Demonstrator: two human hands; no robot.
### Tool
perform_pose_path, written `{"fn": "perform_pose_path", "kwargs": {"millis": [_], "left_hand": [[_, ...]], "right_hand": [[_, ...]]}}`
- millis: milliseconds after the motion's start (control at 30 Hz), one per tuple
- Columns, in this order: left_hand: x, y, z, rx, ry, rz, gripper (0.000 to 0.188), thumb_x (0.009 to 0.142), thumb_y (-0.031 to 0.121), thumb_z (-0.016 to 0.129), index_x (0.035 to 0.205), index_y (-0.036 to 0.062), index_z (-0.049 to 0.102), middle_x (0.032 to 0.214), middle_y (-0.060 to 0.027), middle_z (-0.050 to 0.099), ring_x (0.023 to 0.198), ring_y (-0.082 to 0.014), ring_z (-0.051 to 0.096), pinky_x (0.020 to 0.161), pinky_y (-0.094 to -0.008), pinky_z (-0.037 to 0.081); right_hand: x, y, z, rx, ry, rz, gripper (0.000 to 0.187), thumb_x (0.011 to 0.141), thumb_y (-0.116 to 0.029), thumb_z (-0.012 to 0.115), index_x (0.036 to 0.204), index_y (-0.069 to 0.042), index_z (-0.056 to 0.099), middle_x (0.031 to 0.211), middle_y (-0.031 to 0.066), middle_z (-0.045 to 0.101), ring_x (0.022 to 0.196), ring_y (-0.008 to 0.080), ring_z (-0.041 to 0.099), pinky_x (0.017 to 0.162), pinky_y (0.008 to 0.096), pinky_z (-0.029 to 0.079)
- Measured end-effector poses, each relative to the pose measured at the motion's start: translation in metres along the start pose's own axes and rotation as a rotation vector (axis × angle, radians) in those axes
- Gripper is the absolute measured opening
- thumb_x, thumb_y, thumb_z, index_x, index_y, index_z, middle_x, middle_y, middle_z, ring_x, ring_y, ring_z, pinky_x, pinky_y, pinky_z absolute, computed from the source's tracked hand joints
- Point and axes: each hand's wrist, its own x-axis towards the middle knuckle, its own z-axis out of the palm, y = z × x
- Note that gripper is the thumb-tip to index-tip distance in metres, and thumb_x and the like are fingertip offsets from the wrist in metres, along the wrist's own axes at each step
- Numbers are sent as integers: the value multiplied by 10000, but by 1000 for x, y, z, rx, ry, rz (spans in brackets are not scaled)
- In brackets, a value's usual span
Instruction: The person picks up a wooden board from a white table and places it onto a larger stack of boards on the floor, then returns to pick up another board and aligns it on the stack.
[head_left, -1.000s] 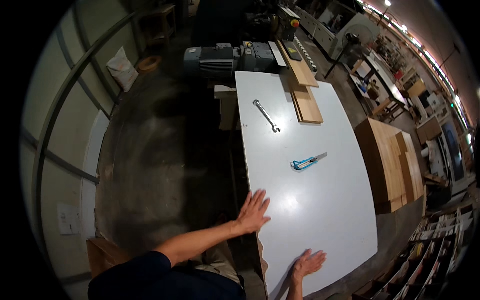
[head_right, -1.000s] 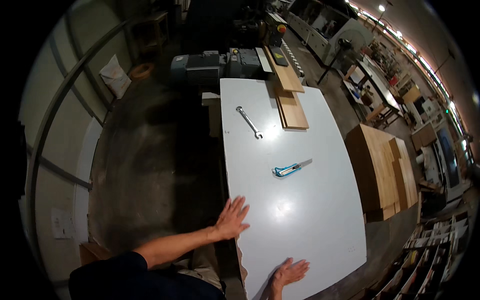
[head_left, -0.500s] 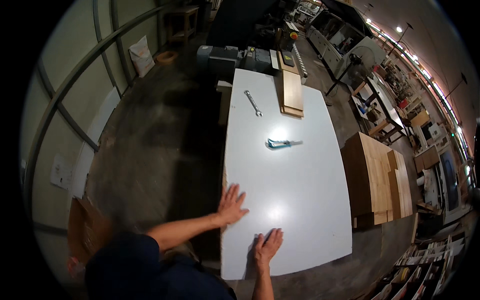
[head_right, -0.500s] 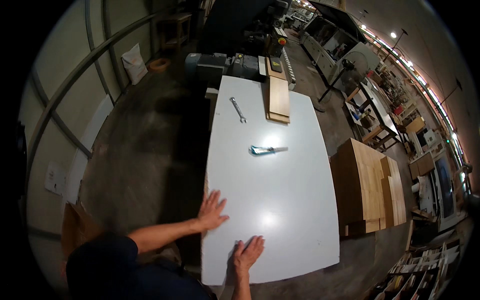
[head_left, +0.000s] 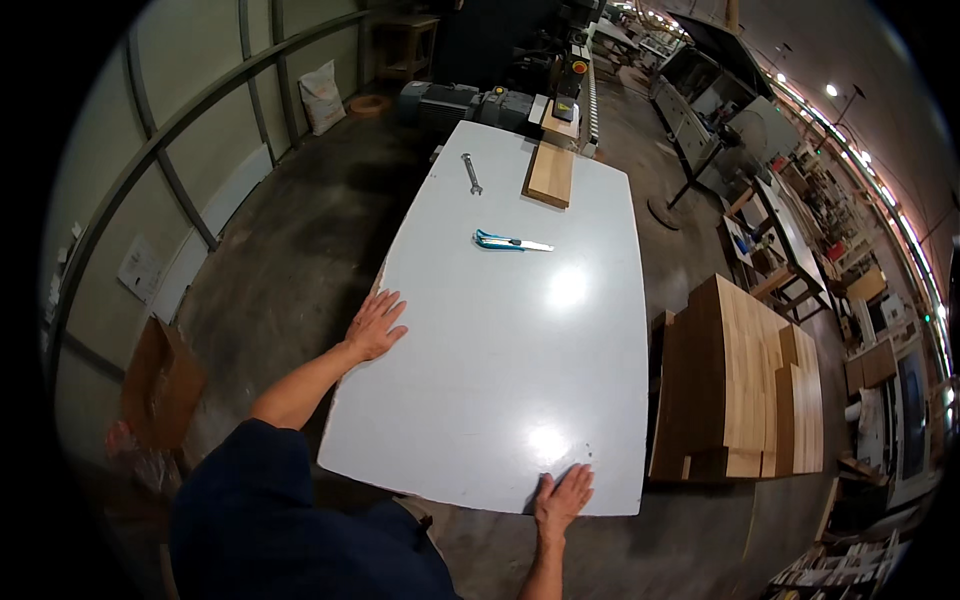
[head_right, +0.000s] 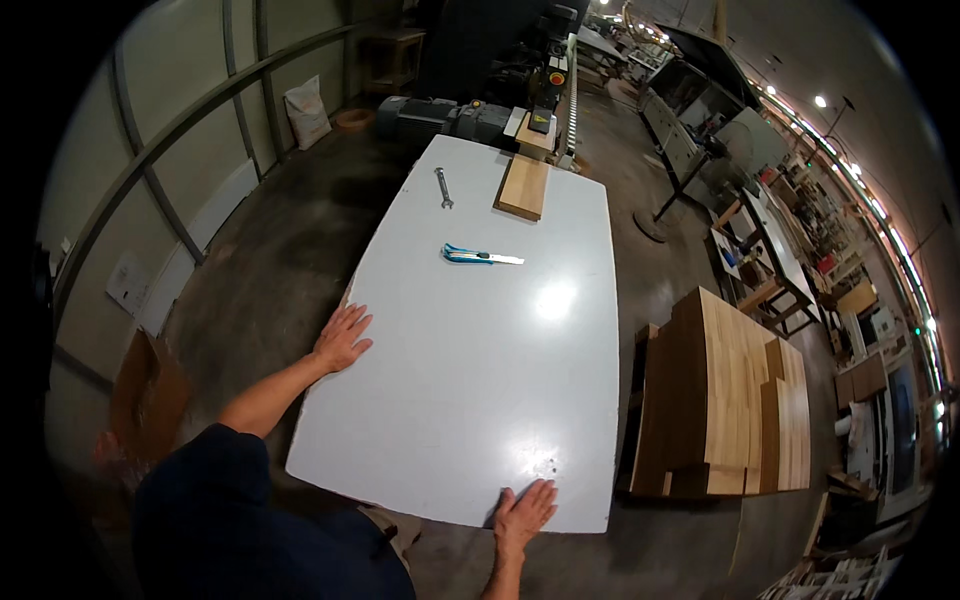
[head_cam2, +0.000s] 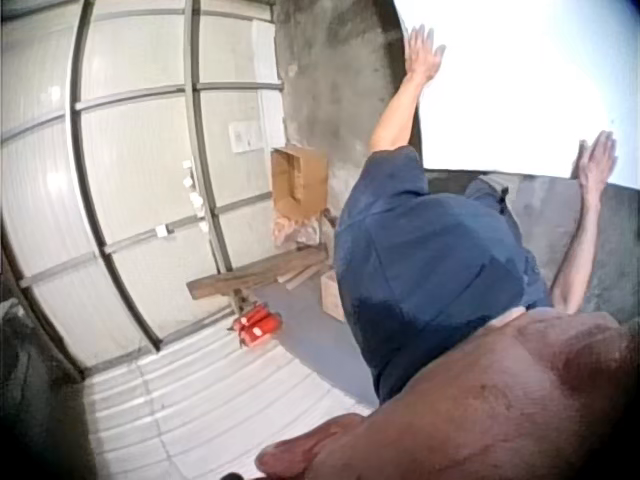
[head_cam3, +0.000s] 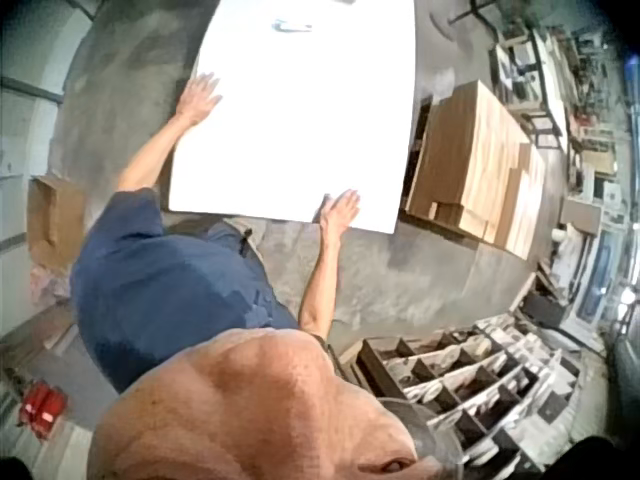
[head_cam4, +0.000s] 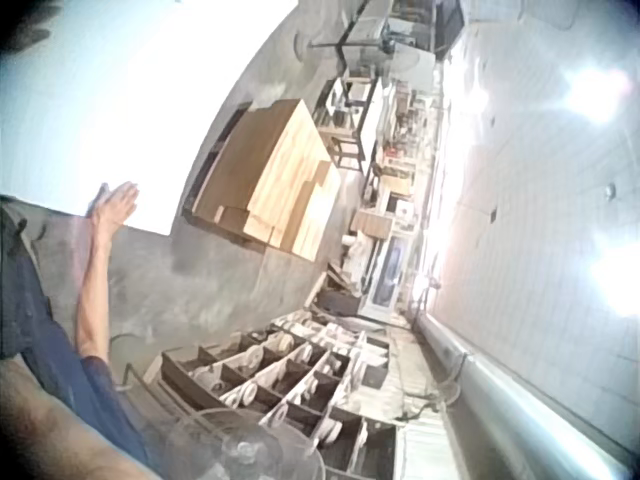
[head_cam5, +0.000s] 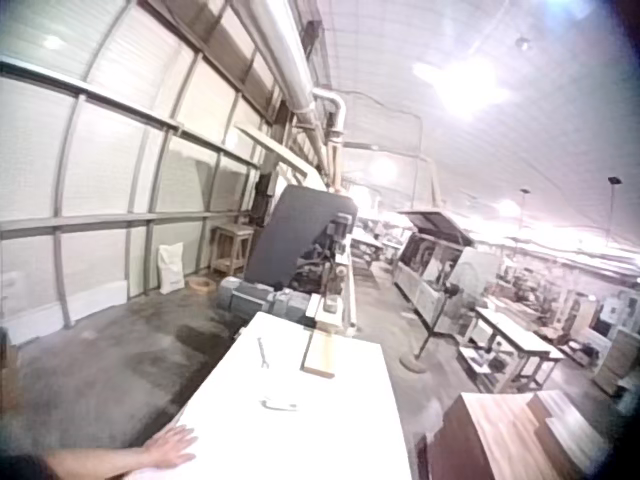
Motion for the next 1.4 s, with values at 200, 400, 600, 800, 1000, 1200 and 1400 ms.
{"fn": "perform_pose_path", "kwargs": {"millis": [200,400,600,800,1000,1200,1400], "left_hand": [[-3,-5,16,34,148,-4,485,864,329,521,1246,31,490,1357,-148,410,1288,-295,331,1088,-427,223],[-4,0,26,258,305,-378,447,844,289,547,1188,4,523,1314,-210,425,1253,-375,342,1057,-500,239],[14,78,43,375,347,-918,542,880,375,498,1258,-12,461,1354,-248,362,1282,-377,294,1070,-503,196],[45,232,73,174,171,-827,637,890,416,471,1342,-15,344,1418,-240,265,1337,-361,201,1100,-491,121],[45,332,97,190,124,-844,626,903,413,452,1352,-7,332,1435,-227,238,1348,-354,178,1105,-485,109],[43,349,98,185,176,-955,578,911,385,435,1359,31,345,1452,-159,254,1354,-325,186,1111,-447,117],[61,362,109,190,218,-1144,565,911,368,433,1360,36,347,1454,-163,249,1356,-334,170,1111,-454,99]], "right_hand": [[60,98,-25,-102,-20,10,672,871,-368,527,1358,38,306,1437,222,255,1337,375,217,1080,505,156],[115,139,-38,187,-90,71,771,798,-362,642,1328,88,307,1337,301,356,1233,414,366,1027,396,301],[146,174,-34,434,-271,86,633,777,-319,687,1222,65,452,1120,253,568,1046,339,563,888,368,432],[175,200,-43,553,-505,-23,466,771,-311,711,1050,43,591,919,149,662,841,219,632,756,312,478],[205,210,-58,759,-951,-24,420,795,-301,702,1001,48,590,766,47,624,708,117,558,657,276,458],[258,274,-60,736,-1155,-194,452,853,-260,640,1158,60,545,943,89,661,892,131,584,835,259,437],[366,366,-54,641,-1058,-113,411,854,-208,639,1149,63,551,946,96,652,842,139,594,774,261,469]]}}
